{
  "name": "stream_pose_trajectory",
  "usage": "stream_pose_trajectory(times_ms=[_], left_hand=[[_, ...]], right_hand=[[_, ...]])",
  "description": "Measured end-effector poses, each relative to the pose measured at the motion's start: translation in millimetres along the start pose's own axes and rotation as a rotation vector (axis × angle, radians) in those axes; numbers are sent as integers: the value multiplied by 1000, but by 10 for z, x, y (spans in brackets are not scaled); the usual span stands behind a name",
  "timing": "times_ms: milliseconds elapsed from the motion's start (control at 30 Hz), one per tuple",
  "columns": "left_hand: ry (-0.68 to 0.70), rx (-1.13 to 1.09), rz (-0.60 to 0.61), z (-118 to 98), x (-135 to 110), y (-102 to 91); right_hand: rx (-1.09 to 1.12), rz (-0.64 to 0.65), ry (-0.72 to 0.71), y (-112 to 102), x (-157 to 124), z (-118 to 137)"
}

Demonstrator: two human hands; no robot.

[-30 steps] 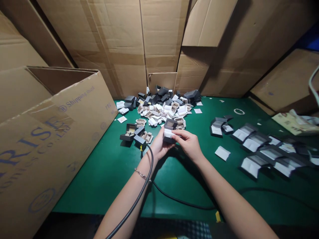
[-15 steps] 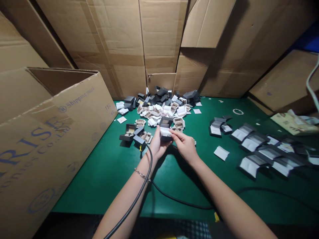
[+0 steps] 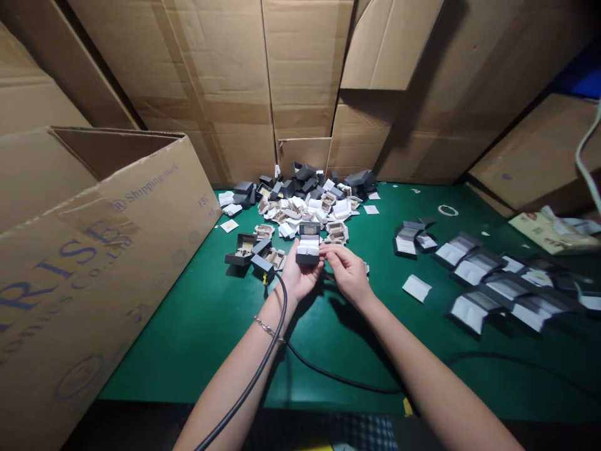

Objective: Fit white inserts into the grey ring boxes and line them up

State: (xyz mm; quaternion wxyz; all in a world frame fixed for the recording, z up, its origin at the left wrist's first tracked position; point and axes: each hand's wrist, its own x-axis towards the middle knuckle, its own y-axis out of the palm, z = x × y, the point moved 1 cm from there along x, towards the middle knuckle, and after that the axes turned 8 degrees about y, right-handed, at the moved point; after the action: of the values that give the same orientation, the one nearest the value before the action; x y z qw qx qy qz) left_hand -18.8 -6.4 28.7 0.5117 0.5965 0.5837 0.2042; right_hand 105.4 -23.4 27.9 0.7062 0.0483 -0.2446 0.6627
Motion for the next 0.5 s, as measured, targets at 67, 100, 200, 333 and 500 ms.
stream_pose_trajectory(times_ms=[67, 100, 200, 333, 500], left_hand=[[2, 12, 22, 4, 3, -7], [5, 16, 27, 9, 4, -10], [23, 39, 5, 28, 1, -12], [66, 83, -61, 45, -20, 18], [66, 66, -52, 51, -39, 60]], right_hand=[[-24, -5, -27, -1, -5, -8], [-37, -4, -37, -3, -7, -12], [-85, 5, -52, -20, -6, -13], [-145, 44, -41, -63, 16, 23], [-96, 37, 72, -120, 69, 46]])
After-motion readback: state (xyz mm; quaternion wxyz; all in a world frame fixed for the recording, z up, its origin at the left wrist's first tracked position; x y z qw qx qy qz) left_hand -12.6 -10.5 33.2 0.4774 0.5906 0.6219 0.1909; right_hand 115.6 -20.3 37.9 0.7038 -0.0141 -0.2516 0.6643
